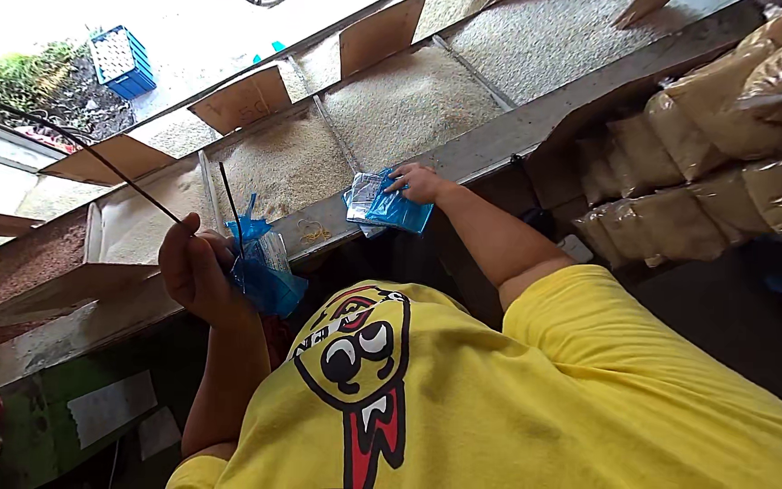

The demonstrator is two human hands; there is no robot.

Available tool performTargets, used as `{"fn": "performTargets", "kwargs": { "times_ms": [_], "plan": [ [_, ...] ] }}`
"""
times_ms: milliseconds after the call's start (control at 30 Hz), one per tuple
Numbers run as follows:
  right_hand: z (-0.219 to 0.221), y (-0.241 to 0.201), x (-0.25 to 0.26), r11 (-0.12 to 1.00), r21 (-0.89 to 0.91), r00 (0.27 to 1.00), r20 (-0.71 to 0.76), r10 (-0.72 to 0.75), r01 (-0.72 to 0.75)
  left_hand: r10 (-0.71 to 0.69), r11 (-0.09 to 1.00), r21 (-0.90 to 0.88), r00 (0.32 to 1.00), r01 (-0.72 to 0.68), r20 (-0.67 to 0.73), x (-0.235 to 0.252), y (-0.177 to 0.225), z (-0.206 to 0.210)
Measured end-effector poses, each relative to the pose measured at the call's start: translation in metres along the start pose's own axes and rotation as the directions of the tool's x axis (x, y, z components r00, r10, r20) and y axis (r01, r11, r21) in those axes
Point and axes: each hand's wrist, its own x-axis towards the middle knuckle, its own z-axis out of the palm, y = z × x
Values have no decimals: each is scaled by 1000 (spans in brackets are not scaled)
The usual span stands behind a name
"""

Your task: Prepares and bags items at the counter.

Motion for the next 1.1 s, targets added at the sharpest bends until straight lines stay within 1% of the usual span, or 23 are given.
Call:
{"fn": "performTargets", "kwargs": {
  "times_ms": [67,100,200,233,300,367,400,433,467,533,600,733,867,1033,1100],
  "plan": [
    [-4,3,10,997,-34,995,-67,-73,71,17,999,50,1000,-17,-4,-2,1,0],
    [-12,-8,11,993,-47,990,-90,-108,104,28,996,83,1000,-28,2,-3,2,-1],
    [-50,-62,7,961,-178,966,-113,-232,210,52,987,153,998,-56,32,-4,4,-3],
    [-65,-83,4,961,-163,967,-84,-239,223,60,986,152,997,-66,40,-4,4,-1],
    [-89,-118,-2,978,-34,976,-62,-209,208,63,985,155,996,-72,62,-4,4,3],
    [-106,-142,-7,967,180,983,-48,-177,183,50,982,179,996,-63,75,-5,4,8],
    [-111,-151,-8,935,293,980,-43,-195,199,41,980,192,996,-55,77,-6,4,11],
    [-114,-158,-8,887,396,969,-42,-244,240,35,978,201,996,-50,78,-7,3,14],
    [-116,-164,-7,840,452,949,-49,-312,300,31,976,212,996,-47,78,-8,3,16],
    [-120,-183,-6,794,468,915,-95,-391,388,24,973,227,996,-43,84,-7,2,21],
    [-119,-205,-8,763,496,907,-160,-390,416,13,966,256,996,-35,87,-6,3,24],
    [-118,-244,-18,690,598,907,-179,-380,408,45,946,319,997,-61,58,3,4,31],
    [-114,-268,-26,602,690,899,-172,-403,402,67,901,429,998,-65,9,7,6,34],
    [-111,-279,-30,596,677,889,-210,-407,432,44,878,478,996,-1,-77,7,11,33],
    [-107,-280,-30,602,626,860,-255,-441,495,38,875,484,996,6,-79,7,13,31]
  ]
}}
